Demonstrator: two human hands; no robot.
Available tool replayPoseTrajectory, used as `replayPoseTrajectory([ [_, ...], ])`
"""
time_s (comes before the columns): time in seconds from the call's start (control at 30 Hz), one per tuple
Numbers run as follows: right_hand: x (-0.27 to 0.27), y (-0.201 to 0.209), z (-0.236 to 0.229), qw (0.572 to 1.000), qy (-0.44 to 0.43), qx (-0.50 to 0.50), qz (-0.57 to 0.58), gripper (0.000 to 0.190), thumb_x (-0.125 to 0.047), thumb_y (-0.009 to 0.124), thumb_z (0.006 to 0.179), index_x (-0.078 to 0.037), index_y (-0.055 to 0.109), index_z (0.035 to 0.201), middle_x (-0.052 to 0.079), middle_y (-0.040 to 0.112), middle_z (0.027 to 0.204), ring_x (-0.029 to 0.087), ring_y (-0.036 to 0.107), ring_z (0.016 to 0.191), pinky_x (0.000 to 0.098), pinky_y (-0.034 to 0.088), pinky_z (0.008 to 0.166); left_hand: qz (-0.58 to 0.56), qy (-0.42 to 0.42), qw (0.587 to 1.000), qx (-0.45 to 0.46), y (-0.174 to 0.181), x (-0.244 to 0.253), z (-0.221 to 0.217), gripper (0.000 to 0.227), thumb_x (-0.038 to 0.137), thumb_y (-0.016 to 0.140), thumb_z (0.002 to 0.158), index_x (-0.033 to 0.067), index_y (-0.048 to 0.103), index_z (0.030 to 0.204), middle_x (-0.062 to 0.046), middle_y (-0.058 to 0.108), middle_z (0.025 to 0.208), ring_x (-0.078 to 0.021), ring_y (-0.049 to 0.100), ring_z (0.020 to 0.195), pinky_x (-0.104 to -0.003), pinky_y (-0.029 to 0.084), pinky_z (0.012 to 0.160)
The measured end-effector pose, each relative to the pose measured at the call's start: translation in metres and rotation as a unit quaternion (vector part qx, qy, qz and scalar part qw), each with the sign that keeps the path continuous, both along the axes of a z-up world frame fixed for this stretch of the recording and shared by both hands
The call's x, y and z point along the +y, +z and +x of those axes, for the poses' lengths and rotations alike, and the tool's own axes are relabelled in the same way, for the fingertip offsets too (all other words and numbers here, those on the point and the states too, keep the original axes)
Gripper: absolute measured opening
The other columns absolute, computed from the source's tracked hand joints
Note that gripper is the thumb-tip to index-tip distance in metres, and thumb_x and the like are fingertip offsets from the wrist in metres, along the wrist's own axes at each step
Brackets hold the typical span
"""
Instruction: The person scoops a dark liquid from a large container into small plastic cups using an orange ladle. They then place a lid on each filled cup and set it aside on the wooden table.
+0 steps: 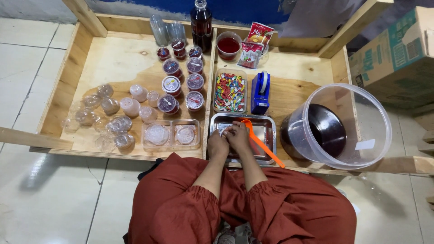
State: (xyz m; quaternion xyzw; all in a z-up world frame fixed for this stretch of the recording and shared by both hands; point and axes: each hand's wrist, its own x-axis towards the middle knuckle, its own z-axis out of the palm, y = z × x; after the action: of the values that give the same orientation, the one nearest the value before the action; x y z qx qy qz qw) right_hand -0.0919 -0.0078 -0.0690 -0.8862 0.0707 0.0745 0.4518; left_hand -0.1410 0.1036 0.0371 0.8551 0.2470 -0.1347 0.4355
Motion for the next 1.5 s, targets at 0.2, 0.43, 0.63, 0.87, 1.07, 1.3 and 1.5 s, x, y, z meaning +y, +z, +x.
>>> replayPoseTrajectory([
  [0.2, 0.0, 0.011, -0.002, 1.0, 0.001, -0.007, -0.012, 0.022, -0.03, 0.085, 0.079, -0.026, 0.078, 0.099, 0.004, 0.057, 0.133, 0.034, 0.048, 0.13, 0.0418, 0.043, 0.111, -0.008, 0.003, 1.0, 0.006, -0.009, -0.002, 0.005, 0.033, 0.018, 0.057, 0.1, 0.0063, 0.065, 0.13, -0.021, 0.068, 0.125, -0.0365, 0.062, 0.127, -0.044, 0.051, 0.108],
  [0.43, -0.006, -0.007, 0.003, 0.999, -0.002, -0.047, -0.017, 0.022, -0.034, 0.084, 0.079, -0.026, 0.076, 0.098, 0.003, 0.061, 0.125, 0.032, 0.053, 0.124, 0.0411, 0.045, 0.107, -0.01, 0.003, 1.0, -0.003, -0.028, -0.002, 0.009, 0.036, 0.017, 0.057, 0.099, 0.0064, 0.063, 0.133, -0.022, 0.067, 0.126, -0.0381, 0.062, 0.127, -0.045, 0.05, 0.108],
  [0.63, -0.006, 0.024, -0.009, 0.996, -0.079, -0.037, -0.007, 0.017, -0.027, 0.075, 0.084, -0.024, 0.076, 0.101, 0.01, 0.066, 0.115, 0.033, 0.059, 0.12, 0.0421, 0.047, 0.104, 0.041, 0.006, 0.999, -0.029, -0.037, -0.001, 0.01, 0.041, 0.014, 0.051, 0.099, 0.0058, 0.061, 0.138, -0.023, 0.068, 0.122, -0.0389, 0.066, 0.12, -0.047, 0.055, 0.101],
  [0.87, 0.004, 0.056, -0.026, 0.995, -0.072, -0.007, -0.075, 0.05, -0.027, 0.084, 0.075, -0.02, 0.07, 0.122, 0.014, 0.058, 0.128, 0.037, 0.054, 0.125, 0.0461, 0.046, 0.107, 0.035, -0.01, 0.999, -0.032, -0.048, 0.005, 0.026, 0.039, 0.016, 0.051, 0.1, 0.0091, 0.064, 0.136, -0.02, 0.07, 0.122, -0.0381, 0.067, 0.119, -0.049, 0.055, 0.1],
  [1.07, 0.003, 0.057, -0.025, 0.992, -0.057, 0.032, -0.105, 0.065, -0.028, 0.087, 0.074, -0.022, 0.064, 0.134, 0.015, 0.053, 0.135, 0.038, 0.05, 0.129, 0.0453, 0.044, 0.11, 0.045, -0.031, 0.998, -0.002, -0.06, 0.007, 0.026, 0.042, 0.018, 0.067, 0.092, 0.0153, 0.066, 0.134, -0.015, 0.07, 0.121, -0.0352, 0.067, 0.12, -0.048, 0.055, 0.101],
  [1.3, -0.005, 0.066, -0.027, 0.992, -0.092, 0.054, -0.066, 0.052, -0.026, 0.078, 0.083, -0.015, 0.066, 0.132, 0.018, 0.06, 0.126, 0.04, 0.059, 0.123, 0.0471, 0.05, 0.104, 0.05, -0.004, 0.999, 0.014, -0.017, 0.001, 0.011, 0.038, 0.017, 0.06, 0.094, 0.0086, 0.066, 0.131, -0.019, 0.071, 0.116, -0.0382, 0.069, 0.115, -0.049, 0.057, 0.097],
  [1.5, -0.01, 0.046, -0.034, 0.983, -0.132, 0.108, -0.069, 0.038, -0.038, 0.077, 0.081, -0.021, 0.072, 0.114, 0.006, 0.075, 0.099, 0.03, 0.072, 0.105, 0.0422, 0.059, 0.088, 0.053, 0.004, 0.999, -0.002, -0.069, -0.004, 0.021, 0.037, 0.017, 0.058, 0.097, 0.0092, 0.066, 0.132, -0.018, 0.07, 0.112, -0.0396, 0.071, 0.109, -0.052, 0.058, 0.092],
])
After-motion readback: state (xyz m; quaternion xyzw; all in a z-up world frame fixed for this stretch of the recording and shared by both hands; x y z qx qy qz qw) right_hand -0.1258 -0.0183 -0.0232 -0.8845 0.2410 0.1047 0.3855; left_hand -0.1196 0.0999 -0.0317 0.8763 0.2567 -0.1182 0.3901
